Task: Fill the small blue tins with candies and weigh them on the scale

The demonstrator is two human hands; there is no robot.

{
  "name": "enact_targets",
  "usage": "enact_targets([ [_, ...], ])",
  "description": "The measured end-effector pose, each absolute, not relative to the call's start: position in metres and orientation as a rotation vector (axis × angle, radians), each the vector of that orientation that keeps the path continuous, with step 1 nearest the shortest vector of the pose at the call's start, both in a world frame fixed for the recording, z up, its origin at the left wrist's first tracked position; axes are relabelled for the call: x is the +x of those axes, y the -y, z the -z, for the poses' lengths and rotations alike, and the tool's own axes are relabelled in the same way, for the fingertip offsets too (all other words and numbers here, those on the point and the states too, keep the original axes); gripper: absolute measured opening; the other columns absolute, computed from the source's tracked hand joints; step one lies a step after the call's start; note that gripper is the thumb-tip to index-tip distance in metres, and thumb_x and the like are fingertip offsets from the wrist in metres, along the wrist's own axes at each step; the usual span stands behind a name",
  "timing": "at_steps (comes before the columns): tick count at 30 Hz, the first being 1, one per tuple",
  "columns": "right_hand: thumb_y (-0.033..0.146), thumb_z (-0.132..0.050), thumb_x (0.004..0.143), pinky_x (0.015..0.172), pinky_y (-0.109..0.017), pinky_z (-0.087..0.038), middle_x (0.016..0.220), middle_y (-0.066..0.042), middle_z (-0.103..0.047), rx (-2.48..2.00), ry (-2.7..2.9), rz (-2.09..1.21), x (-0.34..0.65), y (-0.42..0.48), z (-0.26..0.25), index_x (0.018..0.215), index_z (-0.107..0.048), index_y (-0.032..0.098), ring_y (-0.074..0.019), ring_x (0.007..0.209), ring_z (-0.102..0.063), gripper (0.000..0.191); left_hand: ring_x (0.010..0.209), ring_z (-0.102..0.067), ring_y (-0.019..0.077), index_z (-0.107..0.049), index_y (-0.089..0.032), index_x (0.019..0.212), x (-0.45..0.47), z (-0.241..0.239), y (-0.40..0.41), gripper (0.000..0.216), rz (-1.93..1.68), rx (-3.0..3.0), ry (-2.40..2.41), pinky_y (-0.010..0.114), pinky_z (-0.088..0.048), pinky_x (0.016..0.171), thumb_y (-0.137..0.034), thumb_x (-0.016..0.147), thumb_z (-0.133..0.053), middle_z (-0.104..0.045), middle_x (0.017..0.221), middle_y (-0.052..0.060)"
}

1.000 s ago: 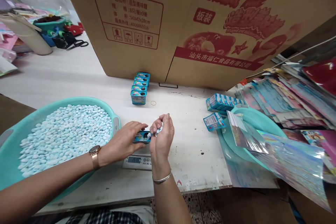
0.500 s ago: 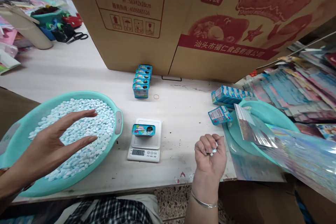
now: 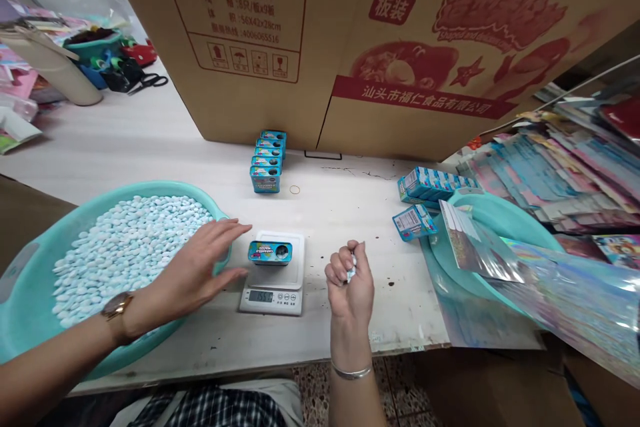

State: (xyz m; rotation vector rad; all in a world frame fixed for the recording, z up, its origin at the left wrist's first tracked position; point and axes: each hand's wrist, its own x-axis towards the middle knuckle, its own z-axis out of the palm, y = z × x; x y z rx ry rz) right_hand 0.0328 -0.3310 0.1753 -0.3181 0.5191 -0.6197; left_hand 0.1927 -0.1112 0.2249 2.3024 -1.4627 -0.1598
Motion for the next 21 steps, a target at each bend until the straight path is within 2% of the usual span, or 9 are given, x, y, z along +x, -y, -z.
enact_targets([
  [4, 0.032, -0.074, 0.081, 0.036, -0.015, -0.025, 0.056, 0.011, -0.036, -0.333, -0.550, 0.589, 0.047, 0.316, -0.174, 0.086, -0.055, 0.018, -0.0030, 0.040, -0.033, 0.025, 0.134, -0.040, 0.0352, -0.045, -0.013, 0.132, 0.190, -0.206, 0.140, 0.057, 0.235, 2.432, 1.566, 0.062, -0.021, 0.115, -0.032, 0.082, -0.065, -0.057, 0.133, 0.015],
  [7, 0.035, -0.076, 0.079, 0.035, -0.014, -0.024, 0.057, 0.011, -0.038, -0.309, -0.603, 0.542, 0.047, 0.309, -0.163, 0.088, -0.055, 0.018, -0.0025, 0.040, -0.032, 0.029, 0.119, -0.054, 0.0287, -0.054, -0.014, 0.114, 0.190, -0.200, 0.151, 0.038, 0.302, 2.409, 1.541, 0.059, -0.015, 0.118, -0.024, 0.079, -0.066, -0.065, 0.113, 0.010],
  [10, 0.033, -0.077, 0.076, 0.034, -0.012, -0.023, 0.061, 0.009, -0.045, -0.279, -0.668, 0.512, 0.044, 0.302, -0.152, 0.092, -0.056, 0.016, -0.0018, 0.041, -0.034, 0.032, 0.102, -0.060, 0.0212, -0.055, -0.019, 0.108, 0.186, -0.215, 0.158, 0.030, 0.311, 2.308, 1.484, 0.054, -0.018, 0.118, -0.022, 0.079, -0.063, -0.066, 0.103, 0.004],
  [15, 0.035, -0.075, 0.077, 0.032, -0.012, -0.024, 0.060, 0.007, -0.050, -0.247, -0.710, 0.484, 0.051, 0.290, -0.152, 0.084, -0.054, 0.017, -0.0031, 0.040, -0.037, 0.028, 0.099, -0.056, 0.0206, -0.057, -0.024, 0.110, 0.168, -0.254, 0.173, 0.030, 0.037, 2.176, 1.619, 0.053, -0.014, 0.118, -0.021, 0.081, -0.058, -0.060, 0.098, 0.001],
  [18, 0.036, -0.072, 0.079, 0.033, -0.013, -0.028, 0.060, 0.006, -0.053, -0.263, -0.778, 0.498, 0.058, 0.284, -0.154, 0.082, -0.054, 0.017, -0.0049, 0.041, -0.041, 0.027, 0.094, -0.055, 0.0221, -0.062, -0.023, 0.104, 0.164, -0.252, 0.182, 0.028, 0.066, 2.226, 1.693, 0.055, -0.015, 0.116, -0.017, 0.076, -0.058, -0.057, 0.090, 0.002],
  [21, 0.033, -0.071, 0.080, 0.032, -0.013, -0.025, 0.061, 0.005, -0.054, -0.268, -0.763, 0.504, 0.060, 0.281, -0.155, 0.086, -0.056, 0.016, -0.0046, 0.041, -0.042, 0.023, 0.093, -0.056, 0.0221, -0.062, -0.023, 0.104, 0.166, -0.237, 0.183, 0.024, 0.130, 2.272, 1.639, 0.056, -0.017, 0.115, -0.020, 0.080, -0.058, -0.057, 0.090, 0.002],
])
